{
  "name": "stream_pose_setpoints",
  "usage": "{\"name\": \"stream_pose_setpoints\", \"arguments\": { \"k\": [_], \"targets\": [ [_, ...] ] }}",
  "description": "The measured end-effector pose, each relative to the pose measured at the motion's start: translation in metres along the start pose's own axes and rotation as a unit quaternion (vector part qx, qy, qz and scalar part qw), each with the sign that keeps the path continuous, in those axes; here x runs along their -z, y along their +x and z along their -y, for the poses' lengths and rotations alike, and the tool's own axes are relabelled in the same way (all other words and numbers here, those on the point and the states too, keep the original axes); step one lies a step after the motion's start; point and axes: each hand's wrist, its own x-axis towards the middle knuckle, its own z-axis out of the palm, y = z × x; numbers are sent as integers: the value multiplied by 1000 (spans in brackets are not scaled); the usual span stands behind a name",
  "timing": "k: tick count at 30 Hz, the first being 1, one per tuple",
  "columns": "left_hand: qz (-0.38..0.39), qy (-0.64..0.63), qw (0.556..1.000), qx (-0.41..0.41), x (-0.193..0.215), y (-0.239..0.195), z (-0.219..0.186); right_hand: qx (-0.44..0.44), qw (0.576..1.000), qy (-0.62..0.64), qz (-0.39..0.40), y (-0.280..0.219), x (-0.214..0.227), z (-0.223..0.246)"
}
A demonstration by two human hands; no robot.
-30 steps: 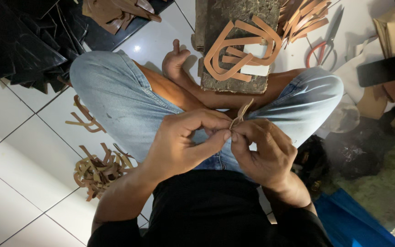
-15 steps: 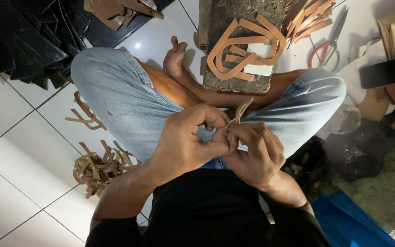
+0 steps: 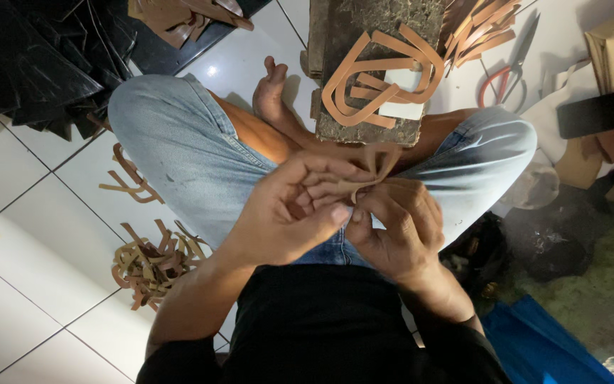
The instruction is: The person sits on the floor and repeatedly picks up small tan leather strips, bends them into U-shapes, and places them on a wooden block. The person also applies glue from a green bottle to the block and arranges the leather pieces.
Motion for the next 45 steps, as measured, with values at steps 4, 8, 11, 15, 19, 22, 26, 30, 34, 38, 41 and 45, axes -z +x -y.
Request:
{"name": "stream_pose_setpoints", "arguments": {
  "k": [4,8,11,15,19,22,26,30,34,38,41,45],
  "targets": [
    [-30,-46,998,8,2,1,13,-14,999,27,26,7,3,2],
    [-73,-35,996,21,8,6,22,-46,994,66,68,-3,9,-2],
    [-85,-169,981,46,14,7,21,-193,947,238,-94,-9,3,-8],
    [-49,-277,958,45,20,8,17,-256,888,382,-12,-4,7,-25],
    [-24,-376,926,32,25,10,19,-279,714,639,72,-6,3,-33],
    [-50,-430,901,33,29,12,22,-300,680,665,77,-11,-2,-30],
    [-64,-436,897,12,33,14,24,-327,702,632,37,-7,-6,-25],
    [-109,-419,901,8,32,15,28,-346,739,577,-10,-1,-5,-20],
    [-110,-402,909,-11,32,18,26,-366,753,546,-34,6,-1,-12],
    [-147,-350,925,-14,29,17,20,-362,795,485,-34,7,-1,-8],
    [-164,-315,935,-26,23,13,12,-316,768,555,-34,3,-5,-12],
    [-53,-22,974,-218,11,6,-5,-231,819,523,-39,-4,-10,-25]
  ]
}}
